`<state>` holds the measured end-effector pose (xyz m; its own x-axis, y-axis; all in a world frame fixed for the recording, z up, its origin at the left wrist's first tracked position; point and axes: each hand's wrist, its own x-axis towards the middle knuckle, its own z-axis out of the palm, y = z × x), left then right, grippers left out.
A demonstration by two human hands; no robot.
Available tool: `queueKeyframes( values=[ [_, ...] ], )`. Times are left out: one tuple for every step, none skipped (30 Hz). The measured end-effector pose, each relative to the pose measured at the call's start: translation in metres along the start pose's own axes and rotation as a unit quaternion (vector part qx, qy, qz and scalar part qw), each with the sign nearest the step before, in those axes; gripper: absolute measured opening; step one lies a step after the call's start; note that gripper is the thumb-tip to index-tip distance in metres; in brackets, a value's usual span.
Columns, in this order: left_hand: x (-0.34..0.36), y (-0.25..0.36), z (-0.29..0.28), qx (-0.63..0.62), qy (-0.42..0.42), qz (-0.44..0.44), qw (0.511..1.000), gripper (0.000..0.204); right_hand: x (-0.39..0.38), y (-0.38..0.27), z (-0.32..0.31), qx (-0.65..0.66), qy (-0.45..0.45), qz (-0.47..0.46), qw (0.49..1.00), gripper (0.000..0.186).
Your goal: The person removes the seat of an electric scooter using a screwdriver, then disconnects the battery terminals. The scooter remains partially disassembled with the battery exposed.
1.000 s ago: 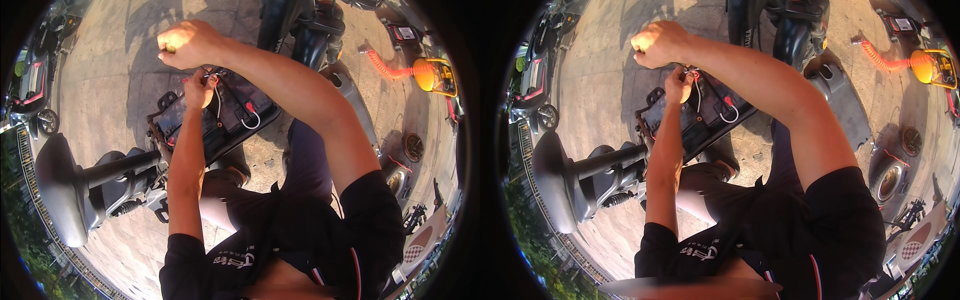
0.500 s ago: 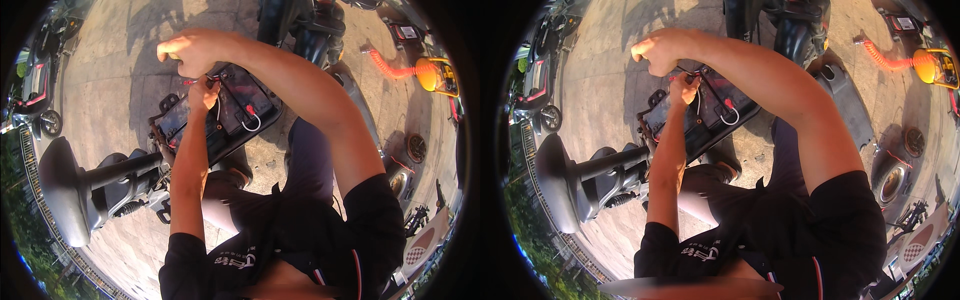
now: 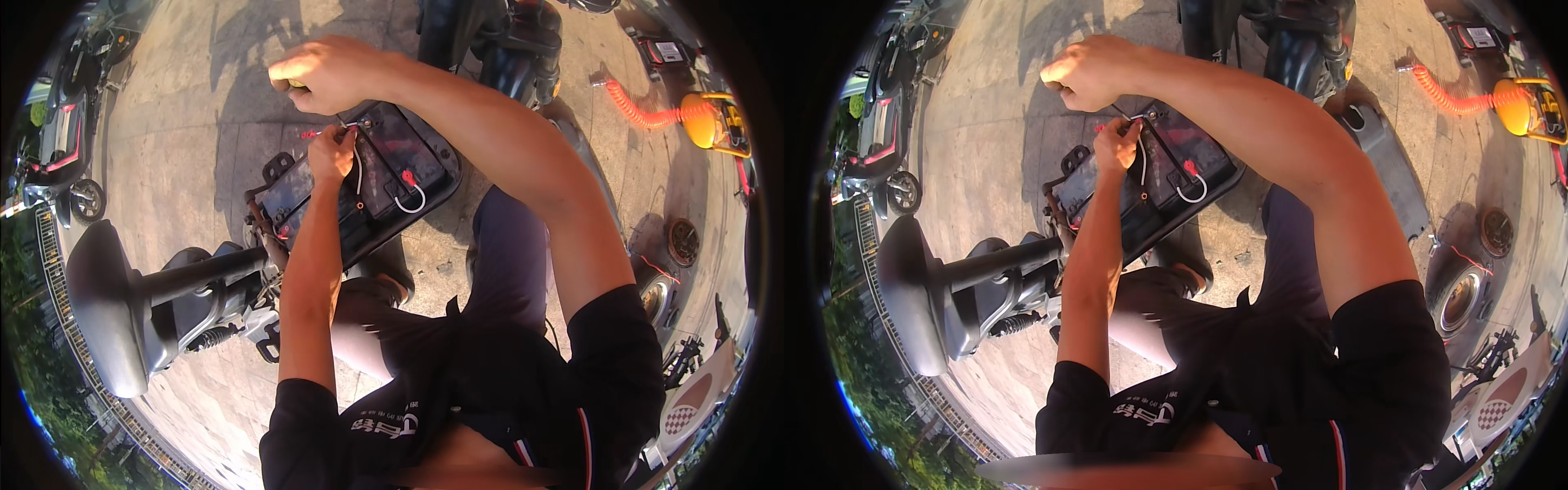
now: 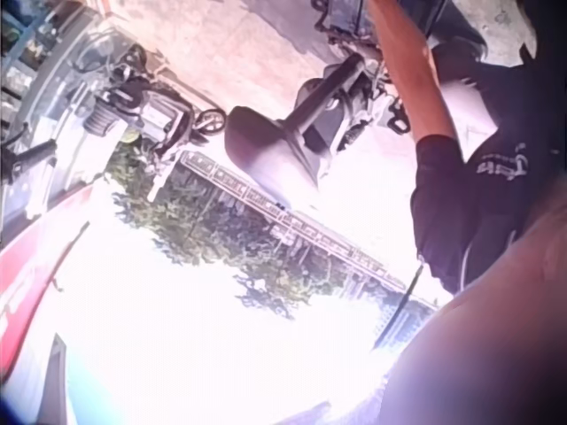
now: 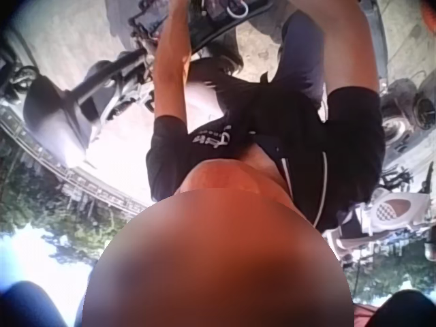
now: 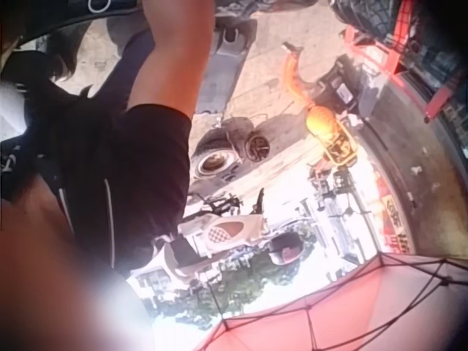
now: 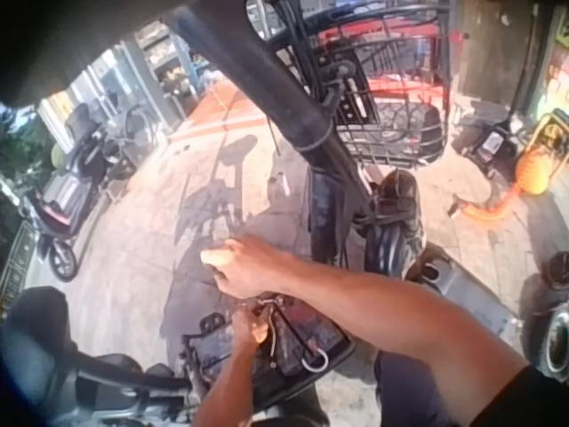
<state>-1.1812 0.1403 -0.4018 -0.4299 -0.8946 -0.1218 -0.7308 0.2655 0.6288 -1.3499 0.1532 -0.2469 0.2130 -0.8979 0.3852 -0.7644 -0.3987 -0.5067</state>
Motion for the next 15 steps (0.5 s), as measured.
queueKeyframes(
  values=[
    [0.0, 0.001, 0.0, 0.004, 0.009, 0.012, 1.0, 0.028, -0.001, 0.0, -0.002, 0.002, 0.006, -0.018, 1.0, 0.014],
    [0.0, 0.001, 0.0, 0.011, 0.015, 0.017, 1.0, 0.029, -0.001, -0.001, -0.005, -0.001, 0.003, -0.026, 1.0, 0.014],
    [-0.001, 0.001, 0.0, 0.02, 0.021, 0.022, 0.999, 0.029, -0.002, -0.004, -0.009, 0.001, 0.022, -0.044, 0.999, 0.014],
    [-0.001, 0.0, 0.001, 0.01, 0.025, 0.023, 0.999, 0.029, -0.002, -0.007, -0.014, -0.002, 0.034, -0.052, 0.998, 0.013],
    [0.0, -0.002, 0.002, -0.001, 0.03, 0.024, 0.999, 0.029, -0.002, -0.01, -0.021, -0.012, 0.025, -0.044, 0.999, 0.012],
    [0.0, -0.004, 0.004, -0.011, 0.04, 0.027, 0.999, 0.029, -0.001, -0.014, -0.029, -0.011, 0.057, -0.063, 0.996, 0.013],
    [0.001, -0.007, 0.006, -0.024, 0.039, 0.022, 0.999, 0.029, 0.001, -0.017, -0.04, -0.018, 0.068, -0.066, 0.995, 0.013],
    [0.002, -0.01, 0.007, -0.037, 0.042, 0.019, 0.998, 0.028, 0.002, -0.021, -0.05, -0.034, 0.065, -0.051, 0.996, 0.014],
    [0.003, -0.013, 0.009, -0.052, 0.042, 0.018, 0.998, 0.027, 0.003, -0.026, -0.058, 0.003, 0.155, -0.125, 0.98, 0.011],
    [0.005, -0.017, 0.009, -0.14, 0.031, 0.007, 0.99, 0.026, -0.006, -0.027, -0.072, 0.035, 0.147, -0.096, 0.984, 0.012],
    [0.007, -0.021, 0.006, -0.23, 0.017, -0.004, 0.973, 0.024, -0.017, -0.027, -0.087, 0.068, 0.141, -0.066, 0.985, 0.014],
    [0.008, -0.026, 0.002, -0.311, 0.0, -0.036, 0.95, 0.023, -0.022, -0.03, -0.096, 0.113, 0.148, -0.039, 0.982, 0.008],
    [0.008, -0.03, -0.004, -0.375, -0.048, -0.097, 0.921, 0.017, -0.026, -0.033, -0.103, 0.134, 0.197, -0.094, 0.967, 0.01],
    [0.008, -0.032, -0.008, -0.399, -0.07, -0.094, 0.91, 0.016, -0.026, -0.036, -0.106, 0.187, 0.195, -0.092, 0.958, 0.011],
    [0.006, -0.033, -0.013, -0.416, -0.088, -0.104, 0.899, 0.014, -0.034, -0.037, -0.113, 0.159, 0.2, -0.086, 0.963, 0.011]
  ],
)
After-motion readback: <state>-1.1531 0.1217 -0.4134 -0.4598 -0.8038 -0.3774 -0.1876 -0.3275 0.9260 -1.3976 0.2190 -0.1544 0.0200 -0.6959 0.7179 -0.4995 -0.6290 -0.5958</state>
